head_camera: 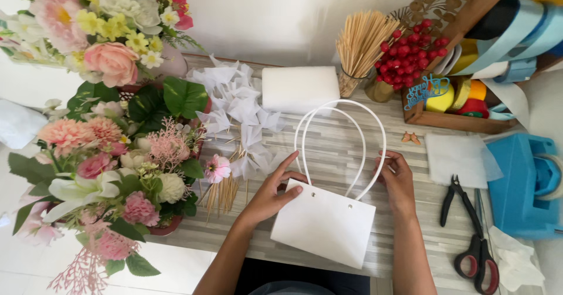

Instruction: The person places a rectangular foam block into a white gift bag and then inserts several white paper decorative elements on sticks into the foam to create an arrangement.

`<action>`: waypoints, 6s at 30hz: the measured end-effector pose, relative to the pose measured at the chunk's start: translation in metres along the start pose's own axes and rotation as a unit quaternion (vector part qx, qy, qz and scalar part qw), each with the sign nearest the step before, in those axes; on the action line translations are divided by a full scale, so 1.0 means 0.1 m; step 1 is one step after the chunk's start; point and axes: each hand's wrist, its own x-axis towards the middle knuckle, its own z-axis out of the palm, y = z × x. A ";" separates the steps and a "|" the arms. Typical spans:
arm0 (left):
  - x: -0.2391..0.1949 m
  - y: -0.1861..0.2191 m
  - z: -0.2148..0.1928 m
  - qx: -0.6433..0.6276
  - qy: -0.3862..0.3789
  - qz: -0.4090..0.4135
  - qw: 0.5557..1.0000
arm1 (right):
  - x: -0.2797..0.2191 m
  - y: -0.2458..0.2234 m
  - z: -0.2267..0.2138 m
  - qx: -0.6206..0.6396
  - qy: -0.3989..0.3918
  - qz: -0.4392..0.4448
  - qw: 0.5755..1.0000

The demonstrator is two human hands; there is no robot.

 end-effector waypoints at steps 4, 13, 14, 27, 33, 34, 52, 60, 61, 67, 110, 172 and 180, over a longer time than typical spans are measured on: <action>0.12 -0.07 -0.02 0.000 0.001 0.006 1.000 | -0.06 -0.14 0.05 -0.005 -0.053 0.028 0.998; 0.17 -0.26 0.02 0.048 0.035 -0.034 0.998 | -0.15 -0.36 0.14 -0.061 -0.141 0.081 0.985; 0.17 -0.25 0.03 0.046 0.038 -0.039 0.997 | -0.15 -0.37 0.14 -0.061 -0.149 0.086 0.983; 0.12 -0.03 0.06 0.001 -0.022 -0.027 0.999 | -0.31 -0.64 0.12 -0.097 -0.350 0.149 0.920; 0.20 0.27 0.12 0.000 -0.031 0.057 0.998 | -0.41 -0.87 0.10 -0.106 -0.410 0.098 0.901; 0.24 0.30 0.12 0.000 -0.032 0.056 0.998 | -0.42 -0.90 0.08 -0.105 -0.410 0.099 0.901; 0.84 0.29 0.45 0.074 0.147 0.103 0.981 | -0.73 -1.41 0.52 -0.316 -0.127 -0.172 0.925; 0.74 0.36 0.49 0.032 0.084 0.056 0.994 | -0.80 -1.62 0.54 -0.254 -0.251 -0.240 0.903; 0.75 0.31 0.48 0.032 0.084 0.056 0.994 | -0.72 -1.52 0.47 -0.254 -0.251 -0.241 0.903; 0.83 0.09 0.48 0.014 0.077 0.107 0.991 | -0.60 -1.52 0.54 -0.219 -0.281 -0.302 0.884; 0.92 0.31 0.04 0.212 -0.008 0.080 0.974 | -0.59 -1.35 0.33 -0.210 -0.166 -0.265 0.926; 0.49 0.99 -0.23 0.239 -0.090 -0.024 0.966 | -0.27 -1.11 1.03 -0.612 -0.533 -0.019 0.584; 0.44 0.97 -0.08 0.384 -0.019 -0.083 0.920 | -0.51 -1.67 0.86 -0.550 -0.451 -0.081 0.699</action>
